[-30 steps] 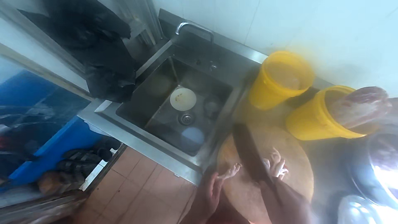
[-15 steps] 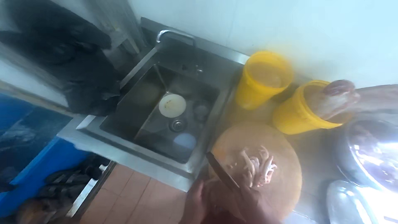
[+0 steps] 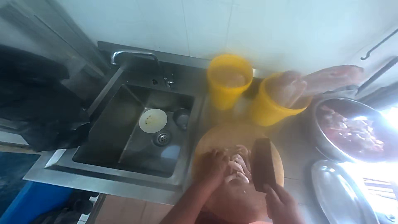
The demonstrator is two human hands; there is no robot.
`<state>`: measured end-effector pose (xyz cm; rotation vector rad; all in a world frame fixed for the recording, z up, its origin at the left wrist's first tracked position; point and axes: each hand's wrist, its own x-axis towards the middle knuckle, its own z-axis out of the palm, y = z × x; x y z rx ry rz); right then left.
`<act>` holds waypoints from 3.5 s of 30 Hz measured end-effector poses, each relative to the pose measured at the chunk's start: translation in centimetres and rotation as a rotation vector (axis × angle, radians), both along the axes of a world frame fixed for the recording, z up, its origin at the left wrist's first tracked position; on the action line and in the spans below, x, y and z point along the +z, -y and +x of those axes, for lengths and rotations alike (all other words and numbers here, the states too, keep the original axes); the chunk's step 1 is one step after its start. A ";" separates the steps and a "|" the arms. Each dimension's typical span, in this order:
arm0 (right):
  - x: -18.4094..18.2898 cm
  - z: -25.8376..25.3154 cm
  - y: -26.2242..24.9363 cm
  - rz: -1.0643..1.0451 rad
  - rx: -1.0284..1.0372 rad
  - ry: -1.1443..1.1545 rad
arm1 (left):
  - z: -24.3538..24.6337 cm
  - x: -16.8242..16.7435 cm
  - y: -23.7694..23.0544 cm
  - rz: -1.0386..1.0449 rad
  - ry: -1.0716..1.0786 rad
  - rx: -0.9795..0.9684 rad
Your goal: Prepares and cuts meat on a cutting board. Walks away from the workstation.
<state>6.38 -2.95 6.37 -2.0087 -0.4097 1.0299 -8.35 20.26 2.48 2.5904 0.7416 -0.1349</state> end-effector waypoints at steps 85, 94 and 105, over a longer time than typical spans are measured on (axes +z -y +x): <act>0.9 -10.7 -7.6 -0.381 0.938 0.567 | -15.1 -5.0 11.6 -0.374 0.656 0.848; -0.2 -3.7 -1.4 -0.223 0.494 0.177 | -9.2 -0.6 7.5 -0.191 0.489 0.485; 0.7 0.5 5.0 0.186 -0.032 0.051 | 7.2 3.0 2.6 0.022 -0.085 -0.328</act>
